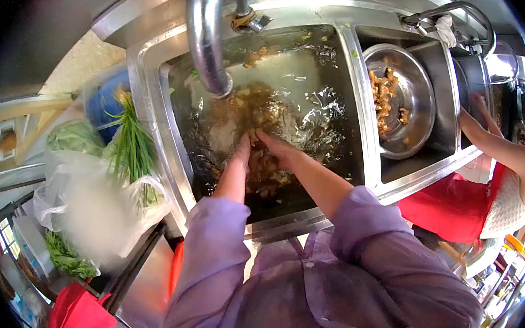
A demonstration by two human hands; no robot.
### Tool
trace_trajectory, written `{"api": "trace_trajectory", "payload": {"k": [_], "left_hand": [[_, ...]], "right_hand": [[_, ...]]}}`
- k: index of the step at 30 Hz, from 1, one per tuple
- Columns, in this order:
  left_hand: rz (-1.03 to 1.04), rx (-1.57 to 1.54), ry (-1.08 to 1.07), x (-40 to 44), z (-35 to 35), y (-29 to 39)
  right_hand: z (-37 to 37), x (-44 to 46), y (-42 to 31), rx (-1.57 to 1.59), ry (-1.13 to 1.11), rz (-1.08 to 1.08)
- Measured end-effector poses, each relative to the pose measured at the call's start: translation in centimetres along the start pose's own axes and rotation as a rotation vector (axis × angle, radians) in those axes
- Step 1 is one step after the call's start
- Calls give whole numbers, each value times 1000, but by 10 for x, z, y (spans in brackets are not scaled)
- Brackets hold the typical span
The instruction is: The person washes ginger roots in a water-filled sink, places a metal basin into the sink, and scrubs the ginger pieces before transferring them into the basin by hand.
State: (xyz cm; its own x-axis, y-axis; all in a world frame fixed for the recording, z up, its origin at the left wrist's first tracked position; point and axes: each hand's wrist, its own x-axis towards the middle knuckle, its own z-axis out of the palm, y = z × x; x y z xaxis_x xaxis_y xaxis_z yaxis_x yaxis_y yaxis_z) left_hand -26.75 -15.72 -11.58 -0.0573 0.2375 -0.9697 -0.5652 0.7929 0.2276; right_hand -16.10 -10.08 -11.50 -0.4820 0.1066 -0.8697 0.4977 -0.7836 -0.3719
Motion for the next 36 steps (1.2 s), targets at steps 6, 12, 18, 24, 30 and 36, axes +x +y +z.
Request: {"api": "trace_trajectory", "payload": {"k": [6,12,18,24,30,36], "left_hand": [[367,-199,112,-18,22,8],[787,-263,52,-109,95,31],[1075,-54,-17,-155,221,44],[846,230,-131,-64,359,15],[747,376,-142,-44,385,-22],[838,347,-231,-99,326,3]], "right_hand": [[18,-51,-32,413,77,-128],[-2,-109,-53,741,-128,-461],[-91,-215,-71,678,-14,-805],[-248,-231,-38,812,32,-660],[-320,-195,-2,666,300,-481],[-302,-174,-30,-145,1020,-430]]}}
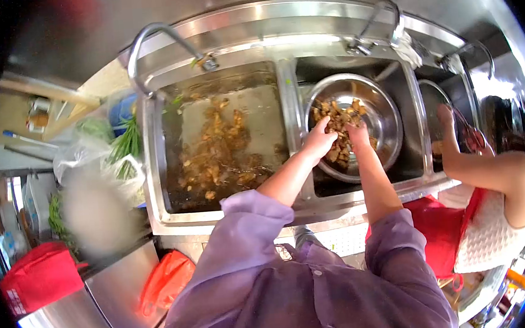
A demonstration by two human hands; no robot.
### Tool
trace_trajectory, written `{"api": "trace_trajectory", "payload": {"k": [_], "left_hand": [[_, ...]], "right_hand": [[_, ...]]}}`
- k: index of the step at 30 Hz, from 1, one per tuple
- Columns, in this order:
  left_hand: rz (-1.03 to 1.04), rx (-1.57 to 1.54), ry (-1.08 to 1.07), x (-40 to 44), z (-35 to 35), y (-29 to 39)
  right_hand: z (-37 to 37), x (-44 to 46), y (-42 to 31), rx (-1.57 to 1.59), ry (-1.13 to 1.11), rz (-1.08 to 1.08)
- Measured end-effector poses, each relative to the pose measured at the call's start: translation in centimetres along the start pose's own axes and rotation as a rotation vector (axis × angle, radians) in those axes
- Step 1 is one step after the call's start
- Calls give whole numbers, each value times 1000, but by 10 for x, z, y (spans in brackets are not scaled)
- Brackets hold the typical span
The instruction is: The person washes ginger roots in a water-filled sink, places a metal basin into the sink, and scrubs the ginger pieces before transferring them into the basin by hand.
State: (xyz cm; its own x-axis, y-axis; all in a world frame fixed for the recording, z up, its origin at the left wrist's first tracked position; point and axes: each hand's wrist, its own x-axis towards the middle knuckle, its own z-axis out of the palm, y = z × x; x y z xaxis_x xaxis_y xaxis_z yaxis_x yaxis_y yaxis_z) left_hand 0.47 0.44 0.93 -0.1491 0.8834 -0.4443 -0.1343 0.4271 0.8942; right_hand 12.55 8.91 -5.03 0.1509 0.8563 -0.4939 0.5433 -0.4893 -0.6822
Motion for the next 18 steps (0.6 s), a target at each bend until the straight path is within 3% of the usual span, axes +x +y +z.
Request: {"api": "trace_trajectory", "payload": {"k": [1,3,4,6,8,9,12,13,15,16,17,18], "left_hand": [[35,27,-6,-11,-20,11],[252,123,66,-13,-75,-8],[116,157,105,-39,-108,26],[84,345,329,-43,-179,8],[77,547,507,-33,-250,-23],[-52,703,534,-35,-272,-21],[-168,968,485,-12,-318,-67],[-296,1067,391,-9,-320,-67],[-430,1161,271,5,-331,-92],[-472,1115,173,19,-338,-120],[-509,1067,78,26,-341,-134],[-517,1061,59,29,-344,-148]], "right_hand": [[8,8,0,-228,135,-144],[21,-16,-39,-332,226,-411],[32,-34,-63,-332,254,-652],[71,-75,-112,-215,124,-977],[124,-118,-148,-376,-206,-904],[162,-125,-151,-536,-297,-833],[253,-118,-133,-859,-315,-958],[279,-101,-126,-869,-328,-936],[331,-59,-107,-1295,-749,-673],[348,-51,-86,-1130,-571,-619],[358,-47,-74,-1135,-581,-599],[364,-42,-63,-1120,-803,-525]]}}
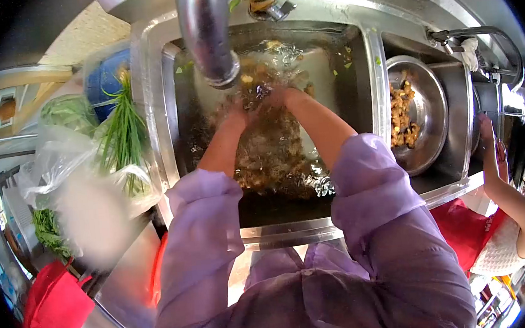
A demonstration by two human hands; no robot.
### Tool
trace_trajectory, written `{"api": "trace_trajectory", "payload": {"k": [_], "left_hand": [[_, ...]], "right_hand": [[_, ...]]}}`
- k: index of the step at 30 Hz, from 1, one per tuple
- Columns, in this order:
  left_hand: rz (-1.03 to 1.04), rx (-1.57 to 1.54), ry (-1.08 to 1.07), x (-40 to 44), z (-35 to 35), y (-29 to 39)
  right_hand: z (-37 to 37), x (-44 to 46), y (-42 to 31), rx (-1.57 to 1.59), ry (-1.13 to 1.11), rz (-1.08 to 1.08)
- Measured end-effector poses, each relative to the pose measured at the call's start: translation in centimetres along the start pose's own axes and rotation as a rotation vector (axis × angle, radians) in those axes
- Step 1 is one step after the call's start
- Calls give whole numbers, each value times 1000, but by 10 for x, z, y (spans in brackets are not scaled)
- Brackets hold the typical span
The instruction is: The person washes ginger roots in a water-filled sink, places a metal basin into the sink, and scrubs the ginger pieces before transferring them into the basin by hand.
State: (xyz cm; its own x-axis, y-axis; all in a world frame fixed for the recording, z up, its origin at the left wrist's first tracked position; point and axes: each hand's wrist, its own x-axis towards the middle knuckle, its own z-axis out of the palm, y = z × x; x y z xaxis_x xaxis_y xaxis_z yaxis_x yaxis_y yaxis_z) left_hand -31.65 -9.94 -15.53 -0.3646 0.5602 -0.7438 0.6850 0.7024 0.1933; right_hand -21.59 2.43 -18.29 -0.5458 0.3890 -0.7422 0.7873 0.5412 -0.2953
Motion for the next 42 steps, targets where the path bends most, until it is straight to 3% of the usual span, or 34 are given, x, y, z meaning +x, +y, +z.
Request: {"api": "trace_trajectory", "payload": {"k": [2,4,7,10,12,13,16,21,26,29,30,31,32,33,34,35,36,37,38,39,41,42], "left_hand": [[-40,62,-128,2,10,-4],[-57,95,-199,13,31,-20],[81,352,-202,33,76,-54],[-102,254,-343,1,62,-58],[282,654,-342,12,84,-85],[278,657,-338,3,80,-83],[-36,147,-402,-33,74,-72],[-277,-528,-451,-79,79,-55],[-540,-1362,-525,-155,27,10],[-369,-1741,-446,-101,100,-21],[-280,-1928,-407,-90,112,-23],[-269,-1915,-419,-91,109,-18],[-48,-1989,-400,-93,100,-10],[169,-2052,-382,-100,93,-2],[-68,-1956,-232,-132,61,20],[-49,-1943,-237,-145,49,29],[129,-1983,-369,-152,39,35],[299,-2009,-504,-156,33,39],[587,-2043,-420,-98,79,8],[598,-2031,-421,-106,71,19],[-81,-1857,-239,-156,39,56],[-222,-1804,-251,-175,25,79]], "right_hand": [[15,3,4,85,-264,-77],[29,-9,7,71,-285,-51],[42,-36,20,65,-305,13],[59,-65,38,77,-356,113],[72,-81,47,112,-396,174],[79,-90,50,139,-416,204],[104,-110,51,294,-477,262],[123,-118,31,779,-545,337],[116,-114,-5,1247,-467,308],[52,-175,-59,1272,-213,354],[59,-174,-61,1234,-99,134],[70,-169,-65,1074,69,70],[73,-171,-72,894,240,36],[71,-174,-69,904,254,45],[51,-187,-69,939,255,106],[36,-195,-68,971,258,162],[44,-193,-70,822,418,96],[51,-198,-81,750,503,217],[49,-204,-79,813,478,164],[47,-209,-76,875,454,109],[66,-173,-45,1065,474,29],[55,-177,-36,1159,449,68]]}}
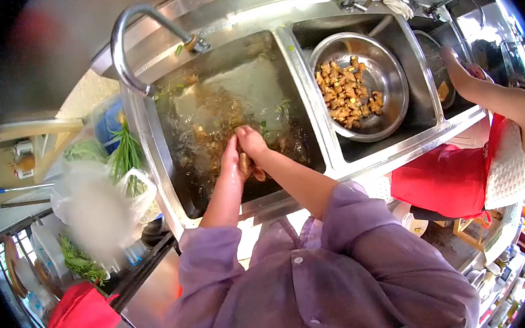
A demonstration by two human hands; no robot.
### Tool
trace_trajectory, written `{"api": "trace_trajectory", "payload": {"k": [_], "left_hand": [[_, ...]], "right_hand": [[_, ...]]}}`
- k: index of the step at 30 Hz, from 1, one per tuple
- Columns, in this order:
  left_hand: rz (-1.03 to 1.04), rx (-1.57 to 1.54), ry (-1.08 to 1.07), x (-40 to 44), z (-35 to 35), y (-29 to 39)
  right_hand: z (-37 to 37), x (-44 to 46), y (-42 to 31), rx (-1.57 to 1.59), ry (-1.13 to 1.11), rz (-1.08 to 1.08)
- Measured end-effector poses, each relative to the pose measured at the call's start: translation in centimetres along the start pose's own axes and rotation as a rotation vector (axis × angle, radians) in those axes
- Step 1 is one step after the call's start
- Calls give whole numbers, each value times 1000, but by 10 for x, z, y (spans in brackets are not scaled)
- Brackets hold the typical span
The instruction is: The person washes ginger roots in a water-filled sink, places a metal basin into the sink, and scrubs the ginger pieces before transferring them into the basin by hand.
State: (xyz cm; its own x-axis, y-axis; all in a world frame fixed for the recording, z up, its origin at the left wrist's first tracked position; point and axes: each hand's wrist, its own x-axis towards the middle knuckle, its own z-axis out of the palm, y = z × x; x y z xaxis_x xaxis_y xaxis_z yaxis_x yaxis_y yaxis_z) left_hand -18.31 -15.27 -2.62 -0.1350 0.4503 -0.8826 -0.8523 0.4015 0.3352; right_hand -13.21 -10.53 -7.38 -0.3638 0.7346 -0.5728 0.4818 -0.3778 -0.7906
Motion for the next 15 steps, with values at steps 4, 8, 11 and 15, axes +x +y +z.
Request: {"api": "trace_trajectory", "payload": {"k": [4,8,11,15], "left_hand": [[212,-60,-59,-4,53,-6],[497,-70,-130,-44,155,-19],[549,1,-390,-27,215,-41],[257,80,-315,17,263,-92]], "right_hand": [[-64,-16,-38,201,67,-132],[-151,-24,-67,365,258,-391],[-222,-21,-60,435,398,-393],[-286,-2,-7,1142,224,34]]}}
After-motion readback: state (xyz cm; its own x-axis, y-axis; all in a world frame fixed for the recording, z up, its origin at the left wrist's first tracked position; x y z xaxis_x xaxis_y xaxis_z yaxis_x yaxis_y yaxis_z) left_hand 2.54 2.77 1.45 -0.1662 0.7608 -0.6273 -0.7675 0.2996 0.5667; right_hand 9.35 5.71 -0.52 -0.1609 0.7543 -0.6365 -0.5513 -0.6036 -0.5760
